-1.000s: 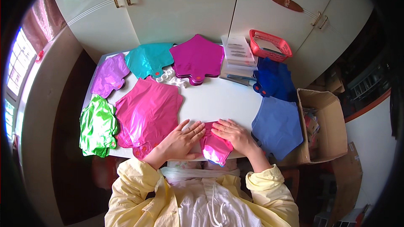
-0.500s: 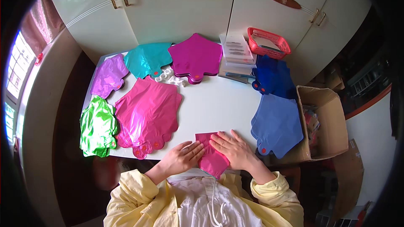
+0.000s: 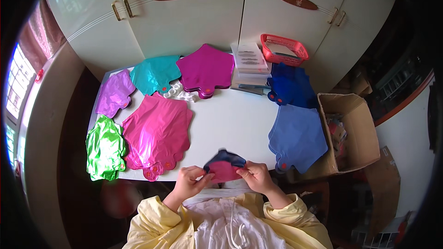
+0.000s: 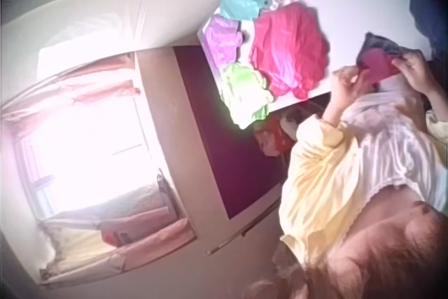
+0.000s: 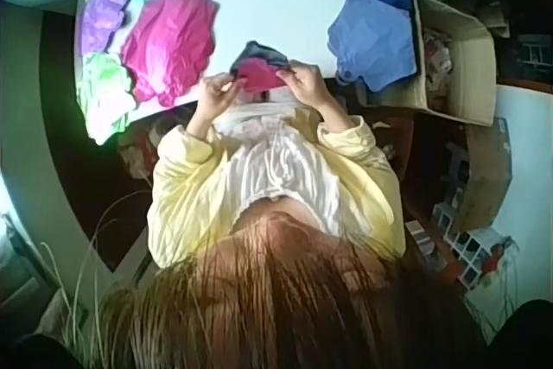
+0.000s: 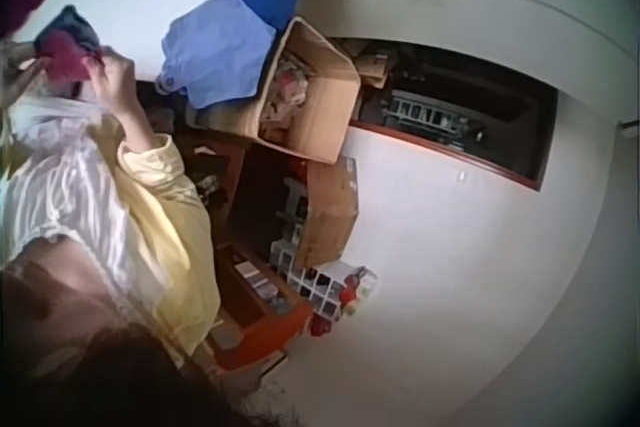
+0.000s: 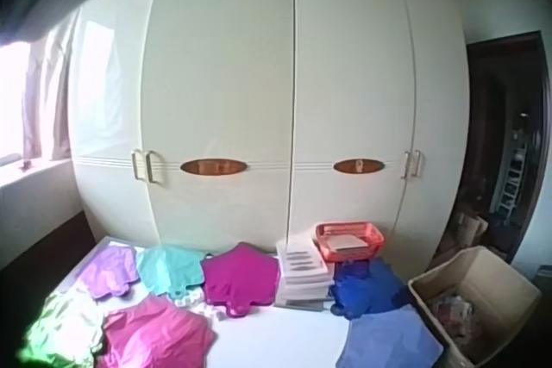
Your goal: Folding colorful plastic sheets and inserting them into retail packaging sleeves with cardboard backings.
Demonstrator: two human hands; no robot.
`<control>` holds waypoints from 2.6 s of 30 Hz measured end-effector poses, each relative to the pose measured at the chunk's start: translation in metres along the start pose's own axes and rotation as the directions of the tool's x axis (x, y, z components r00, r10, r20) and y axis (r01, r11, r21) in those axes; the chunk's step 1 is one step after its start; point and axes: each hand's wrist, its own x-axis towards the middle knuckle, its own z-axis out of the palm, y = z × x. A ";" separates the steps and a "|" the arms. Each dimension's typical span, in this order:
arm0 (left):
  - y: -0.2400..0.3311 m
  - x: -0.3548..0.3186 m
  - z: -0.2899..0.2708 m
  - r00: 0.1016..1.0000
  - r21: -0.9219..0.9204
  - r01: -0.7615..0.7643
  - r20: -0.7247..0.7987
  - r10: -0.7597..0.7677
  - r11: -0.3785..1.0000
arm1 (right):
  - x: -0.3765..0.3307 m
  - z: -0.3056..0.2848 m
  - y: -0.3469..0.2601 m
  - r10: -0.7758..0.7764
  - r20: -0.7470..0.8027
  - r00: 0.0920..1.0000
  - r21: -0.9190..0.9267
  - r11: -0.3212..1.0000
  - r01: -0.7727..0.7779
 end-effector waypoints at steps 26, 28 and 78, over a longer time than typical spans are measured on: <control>-0.015 0.030 0.011 0.935 -0.802 0.305 0.150 -0.321 0.514 | 0.029 -0.015 -0.013 0.237 -0.030 0.971 0.179 0.957 -0.228; -0.011 0.040 0.006 0.934 -0.812 0.326 0.199 -0.297 0.485 | 0.031 -0.020 -0.012 0.211 -0.028 0.977 0.135 0.969 -0.206; -0.011 0.058 -0.003 0.965 -0.510 0.248 0.056 -0.255 0.824 | 0.055 -0.016 0.014 0.326 -0.034 0.945 0.494 0.827 -0.268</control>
